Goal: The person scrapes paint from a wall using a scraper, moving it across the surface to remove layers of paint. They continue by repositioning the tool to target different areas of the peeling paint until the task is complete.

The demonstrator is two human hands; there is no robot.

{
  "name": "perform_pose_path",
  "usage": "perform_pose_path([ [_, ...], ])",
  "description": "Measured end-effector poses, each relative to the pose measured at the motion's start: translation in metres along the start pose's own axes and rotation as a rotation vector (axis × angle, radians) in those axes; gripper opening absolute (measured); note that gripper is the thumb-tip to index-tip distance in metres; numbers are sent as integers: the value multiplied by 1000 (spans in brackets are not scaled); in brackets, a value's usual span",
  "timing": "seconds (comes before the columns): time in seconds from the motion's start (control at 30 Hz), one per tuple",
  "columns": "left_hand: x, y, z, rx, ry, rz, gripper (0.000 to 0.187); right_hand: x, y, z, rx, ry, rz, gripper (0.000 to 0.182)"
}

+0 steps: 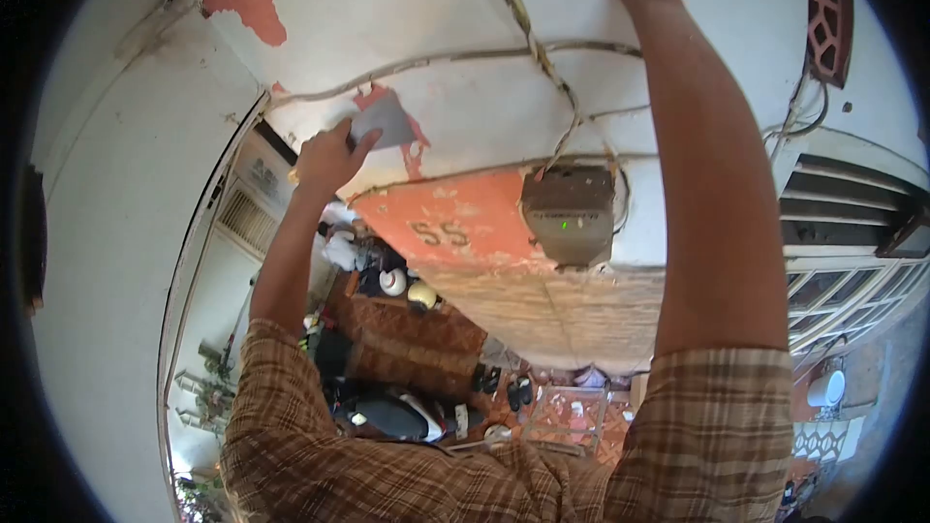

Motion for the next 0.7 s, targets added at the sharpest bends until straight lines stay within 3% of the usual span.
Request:
perform_pose_path([
  [0.43,1,5,13,-17,-55,-22,59,0,-2,4,4,15,-17,46],
  [0.53,5,-17,13,-42,-38,-28,61,-2,-2,2,-8,28,-29,46],
  [0.7,8,14,15,-7,40,92,52,-5,-2,-2,-4,35,-60,46],
])
Point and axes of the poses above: each hand's wrist, its own z-axis away from the middle knuckle, its own x-axis out of the palm, y = z × x, the point moved 3 cm from there along -z, towards the middle knuckle, and after that the axes turned 10 degrees about z, right-handed, at the moved point
